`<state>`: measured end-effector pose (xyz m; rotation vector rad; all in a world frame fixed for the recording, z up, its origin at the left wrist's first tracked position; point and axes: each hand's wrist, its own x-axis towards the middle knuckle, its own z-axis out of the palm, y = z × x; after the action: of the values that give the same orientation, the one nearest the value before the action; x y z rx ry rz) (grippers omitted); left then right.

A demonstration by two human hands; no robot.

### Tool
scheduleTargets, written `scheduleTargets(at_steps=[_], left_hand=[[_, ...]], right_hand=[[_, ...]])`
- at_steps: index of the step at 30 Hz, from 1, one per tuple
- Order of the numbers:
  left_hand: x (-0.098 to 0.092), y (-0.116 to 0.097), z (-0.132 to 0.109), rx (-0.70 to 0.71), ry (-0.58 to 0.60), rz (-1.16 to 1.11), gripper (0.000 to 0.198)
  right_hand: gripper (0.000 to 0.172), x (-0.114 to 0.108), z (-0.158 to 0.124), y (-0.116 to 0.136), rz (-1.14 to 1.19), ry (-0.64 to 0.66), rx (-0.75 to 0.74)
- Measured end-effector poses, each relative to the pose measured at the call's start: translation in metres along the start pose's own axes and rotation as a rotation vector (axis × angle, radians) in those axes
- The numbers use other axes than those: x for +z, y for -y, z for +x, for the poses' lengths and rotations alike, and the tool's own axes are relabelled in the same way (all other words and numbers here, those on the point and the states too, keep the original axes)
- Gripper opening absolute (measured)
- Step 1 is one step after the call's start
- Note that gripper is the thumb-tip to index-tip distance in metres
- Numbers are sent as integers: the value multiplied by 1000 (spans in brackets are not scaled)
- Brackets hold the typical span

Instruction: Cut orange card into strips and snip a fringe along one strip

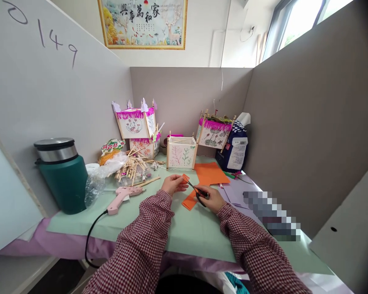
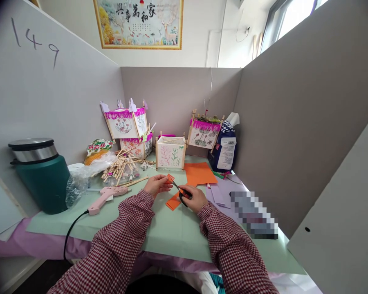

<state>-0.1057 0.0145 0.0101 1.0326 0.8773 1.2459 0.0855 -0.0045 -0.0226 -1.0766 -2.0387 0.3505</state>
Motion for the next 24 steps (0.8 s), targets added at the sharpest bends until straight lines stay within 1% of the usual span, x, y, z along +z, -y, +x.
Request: scheduleTargets(at_steps=[6,16,24], left_hand=[[0,0,0,-2,19,27,17],[-2,2,1,15,33,39,24],[-2,3,2,16,33,28,22]], right_hand=[[41,0,0,0,9,-1,3],[40,0,0,1,55,-8,15],[38,1,0,0,66,-24,11]])
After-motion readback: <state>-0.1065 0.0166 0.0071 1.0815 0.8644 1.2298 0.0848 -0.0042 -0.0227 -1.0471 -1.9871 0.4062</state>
